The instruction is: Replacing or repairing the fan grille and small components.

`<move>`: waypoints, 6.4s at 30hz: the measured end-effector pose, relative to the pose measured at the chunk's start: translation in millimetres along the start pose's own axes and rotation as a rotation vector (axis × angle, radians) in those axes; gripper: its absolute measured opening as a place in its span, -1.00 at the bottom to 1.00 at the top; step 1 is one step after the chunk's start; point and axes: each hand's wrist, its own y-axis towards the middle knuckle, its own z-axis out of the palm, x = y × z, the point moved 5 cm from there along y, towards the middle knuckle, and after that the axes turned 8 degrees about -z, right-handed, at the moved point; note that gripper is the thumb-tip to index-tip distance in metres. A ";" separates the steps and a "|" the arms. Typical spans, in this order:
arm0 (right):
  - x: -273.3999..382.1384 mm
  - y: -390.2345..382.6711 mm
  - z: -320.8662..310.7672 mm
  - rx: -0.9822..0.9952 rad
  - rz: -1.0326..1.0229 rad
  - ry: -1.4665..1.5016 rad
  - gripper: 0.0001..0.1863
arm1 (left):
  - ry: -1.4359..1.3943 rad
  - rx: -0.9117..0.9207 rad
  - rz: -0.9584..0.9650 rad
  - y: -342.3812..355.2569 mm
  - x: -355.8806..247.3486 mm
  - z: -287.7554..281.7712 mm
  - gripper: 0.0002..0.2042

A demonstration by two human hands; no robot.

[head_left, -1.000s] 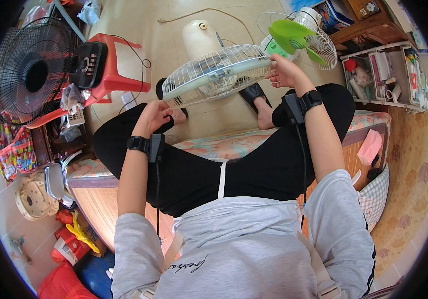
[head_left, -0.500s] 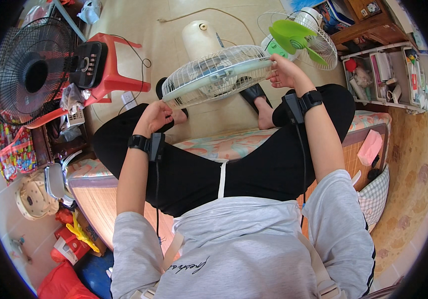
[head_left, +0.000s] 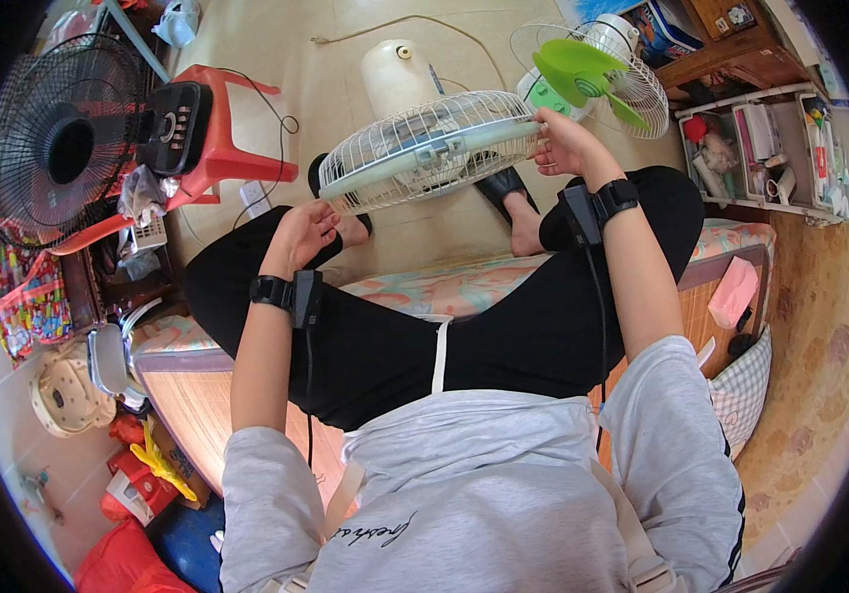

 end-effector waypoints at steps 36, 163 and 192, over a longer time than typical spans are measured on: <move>-10.0 1.0 2.2 0.056 -0.007 0.150 -0.62 | -0.163 0.256 0.226 -11.2 -10.4 8.3 -0.67; -1.0 5.1 -12.6 0.058 -0.366 0.259 -0.79 | 0.122 0.222 0.268 -1.1 -25.9 29.4 -0.22; 0.7 5.0 -14.5 -0.013 -0.376 0.148 -0.66 | 0.181 0.118 0.321 -10.5 -27.1 42.9 -0.38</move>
